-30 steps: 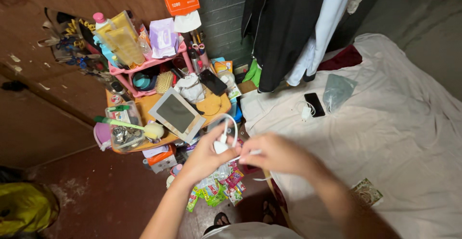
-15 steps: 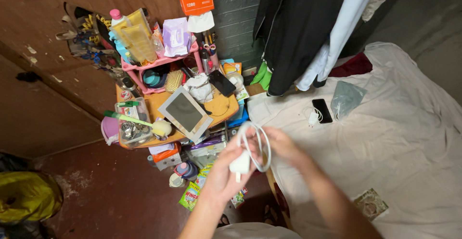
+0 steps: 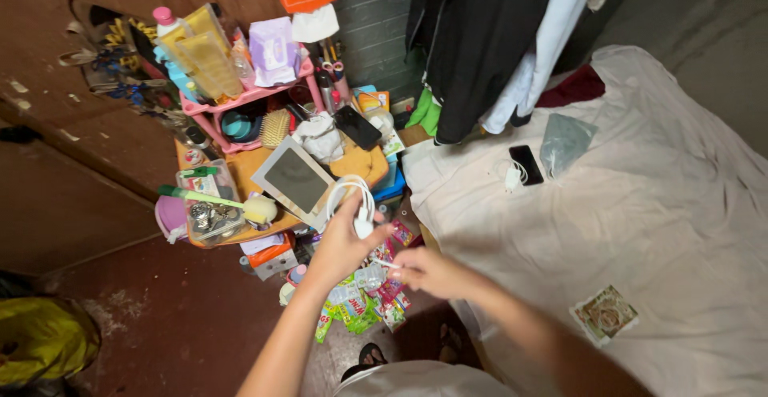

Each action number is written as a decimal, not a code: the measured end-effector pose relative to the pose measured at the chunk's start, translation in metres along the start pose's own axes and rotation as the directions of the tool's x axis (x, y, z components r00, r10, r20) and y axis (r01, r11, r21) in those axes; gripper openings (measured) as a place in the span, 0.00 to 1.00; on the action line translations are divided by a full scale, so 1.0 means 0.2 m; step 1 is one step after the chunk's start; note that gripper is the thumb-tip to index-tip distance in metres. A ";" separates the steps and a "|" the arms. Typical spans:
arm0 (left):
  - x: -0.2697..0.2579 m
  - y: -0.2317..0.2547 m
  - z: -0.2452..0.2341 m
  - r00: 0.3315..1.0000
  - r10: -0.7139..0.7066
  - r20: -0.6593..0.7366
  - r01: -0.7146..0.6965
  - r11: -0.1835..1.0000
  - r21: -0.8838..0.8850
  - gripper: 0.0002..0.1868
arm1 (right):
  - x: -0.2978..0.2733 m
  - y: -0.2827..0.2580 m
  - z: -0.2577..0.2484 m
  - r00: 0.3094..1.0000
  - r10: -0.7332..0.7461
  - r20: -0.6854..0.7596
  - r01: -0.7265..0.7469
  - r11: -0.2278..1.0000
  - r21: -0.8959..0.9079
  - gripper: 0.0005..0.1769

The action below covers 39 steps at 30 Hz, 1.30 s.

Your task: The person organizes various small items on a cluttered table, including handling a power adapter, bank notes, and red paper envelopes.

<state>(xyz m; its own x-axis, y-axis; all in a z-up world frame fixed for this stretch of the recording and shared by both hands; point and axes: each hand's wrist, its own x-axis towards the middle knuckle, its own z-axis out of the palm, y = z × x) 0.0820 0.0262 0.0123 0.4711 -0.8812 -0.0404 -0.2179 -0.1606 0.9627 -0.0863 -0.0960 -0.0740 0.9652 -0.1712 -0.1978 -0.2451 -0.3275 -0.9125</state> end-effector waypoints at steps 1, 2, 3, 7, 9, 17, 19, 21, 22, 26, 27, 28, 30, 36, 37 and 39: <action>0.00 -0.03 -0.01 0.995 0.008 0.102 -0.001 0.997 -0.077 0.29 | -0.03 -0.07 -0.05 0.999 -0.035 -0.003 0.034 0.995 -0.097 0.14; -0.01 -0.06 -0.01 0.979 0.023 0.202 0.009 0.988 -0.154 0.27 | -0.04 -0.13 -0.10 0.994 -0.111 -0.017 0.106 0.975 -0.194 0.12; -0.02 -0.09 0.00 0.966 -0.005 0.260 0.067 0.970 -0.232 0.27 | -0.06 -0.20 -0.17 0.982 -0.186 -0.025 0.171 0.941 -0.293 0.11; -0.08 -0.17 0.02 0.856 -0.062 0.514 0.366 0.774 -0.517 0.25 | -0.05 -0.35 -0.39 0.962 -0.272 0.020 0.268 0.929 -0.255 0.09; -0.11 -0.20 0.03 0.796 0.020 0.605 0.458 0.632 -0.625 0.24 | -0.01 -0.31 -0.47 0.960 -0.281 0.006 0.281 0.958 -0.063 0.09; -0.10 -0.15 0.06 0.891 0.203 0.406 0.351 0.256 -0.900 0.23 | 0.17 0.34 -0.14 0.959 -0.059 -0.279 0.199 0.839 0.506 0.13; -0.06 -0.11 0.05 0.923 0.257 0.286 0.233 0.216 -0.948 0.22 | 0.17 0.42 0.12 0.937 0.112 -0.331 0.135 0.758 0.638 0.13; 0.00 -0.10 0.03 0.959 0.191 0.210 0.146 0.301 -0.942 0.23 | 0.16 0.44 0.29 0.924 0.255 -0.285 0.039 0.679 0.733 0.14; 0.03 -0.11 0.02 0.977 0.107 0.183 0.125 0.408 -0.905 0.24 | 0.15 0.44 0.35 0.926 0.290 -0.243 0.011 0.620 0.784 0.14; 0.15 -0.25 0.09 0.995 0.016 0.101 0.039 0.853 -0.521 0.29 | 0.16 0.39 0.44 0.918 0.323 -0.230 -0.070 0.703 0.708 0.15; 0.17 -0.30 0.13 0.989 0.050 0.140 0.015 0.902 -0.431 0.29 | 0.14 0.37 0.43 0.925 0.261 -0.277 -0.055 0.812 0.582 0.15; 0.20 -0.35 0.17 0.980 0.082 0.183 -0.015 0.941 -0.338 0.29 | 0.14 0.36 0.38 0.930 0.194 -0.311 -0.040 0.897 0.439 0.17; 0.25 -0.42 0.23 0.955 0.067 0.290 -0.002 0.976 -0.219 0.29 | 0.11 0.32 0.27 0.919 0.056 -0.391 -0.003 0.991 0.136 0.16; 0.51 -0.49 0.44 0.786 -0.021 0.618 0.164 0.971 -0.175 0.28 | -0.05 0.38 -0.19 0.902 0.202 -0.380 -0.104 0.959 0.263 0.08; 0.58 -0.49 0.49 0.749 -0.017 0.663 0.165 0.973 -0.162 0.26 | -0.06 0.43 -0.26 0.891 0.214 -0.400 -0.090 0.947 0.308 0.07; 0.74 -0.50 0.63 0.696 -0.051 0.717 0.169 0.981 -0.094 0.24 | -0.08 0.58 -0.39 0.860 0.215 -0.462 -0.043 0.934 0.355 0.09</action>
<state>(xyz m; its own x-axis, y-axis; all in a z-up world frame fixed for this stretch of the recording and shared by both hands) 0.0653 -0.1438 -0.1235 -0.2737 -0.9235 -0.2688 -0.0535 -0.2644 0.9629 -0.1364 -0.2044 -0.1483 0.7355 -0.6469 -0.2014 -0.2382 0.0314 -0.9707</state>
